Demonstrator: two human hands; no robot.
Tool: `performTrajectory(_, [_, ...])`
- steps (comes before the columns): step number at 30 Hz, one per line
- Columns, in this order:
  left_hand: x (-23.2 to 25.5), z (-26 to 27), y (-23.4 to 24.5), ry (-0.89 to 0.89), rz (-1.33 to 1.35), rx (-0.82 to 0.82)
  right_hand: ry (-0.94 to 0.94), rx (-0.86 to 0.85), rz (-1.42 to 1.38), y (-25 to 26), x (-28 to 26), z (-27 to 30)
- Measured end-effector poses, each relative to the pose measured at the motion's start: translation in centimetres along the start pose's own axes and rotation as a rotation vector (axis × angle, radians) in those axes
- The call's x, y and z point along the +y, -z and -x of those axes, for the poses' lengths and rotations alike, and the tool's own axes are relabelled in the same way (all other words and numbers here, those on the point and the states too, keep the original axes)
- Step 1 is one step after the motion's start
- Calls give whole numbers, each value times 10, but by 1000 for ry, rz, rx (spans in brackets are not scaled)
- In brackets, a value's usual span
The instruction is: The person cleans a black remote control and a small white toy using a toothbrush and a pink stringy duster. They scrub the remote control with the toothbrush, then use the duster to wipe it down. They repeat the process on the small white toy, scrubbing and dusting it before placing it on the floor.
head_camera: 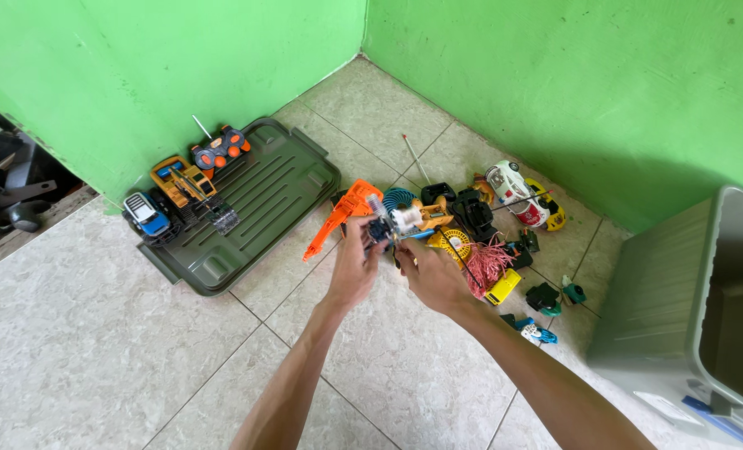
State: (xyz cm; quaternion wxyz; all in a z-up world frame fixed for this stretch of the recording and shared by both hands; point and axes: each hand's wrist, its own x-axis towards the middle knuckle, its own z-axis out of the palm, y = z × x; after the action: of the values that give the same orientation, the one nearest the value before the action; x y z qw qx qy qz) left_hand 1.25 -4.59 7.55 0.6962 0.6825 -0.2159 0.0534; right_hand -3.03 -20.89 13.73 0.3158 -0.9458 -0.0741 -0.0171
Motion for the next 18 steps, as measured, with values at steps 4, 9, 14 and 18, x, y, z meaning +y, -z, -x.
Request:
performTrajectory(4, [-2, -7, 11, -20, -70, 61, -81, -82, 64, -2, -2, 19])
performTrajectory(9, [-3, -3, 16, 22, -66, 72, -85, -137, 28, 4, -5, 27])
performTrajectory(14, [-5, -4, 3, 19, 25, 53, -77, -77, 67, 6, -14, 8])
performTrajectory(18, [-6, -9, 13, -51, -21, 93, -92, -70, 129, 1, -18, 18])
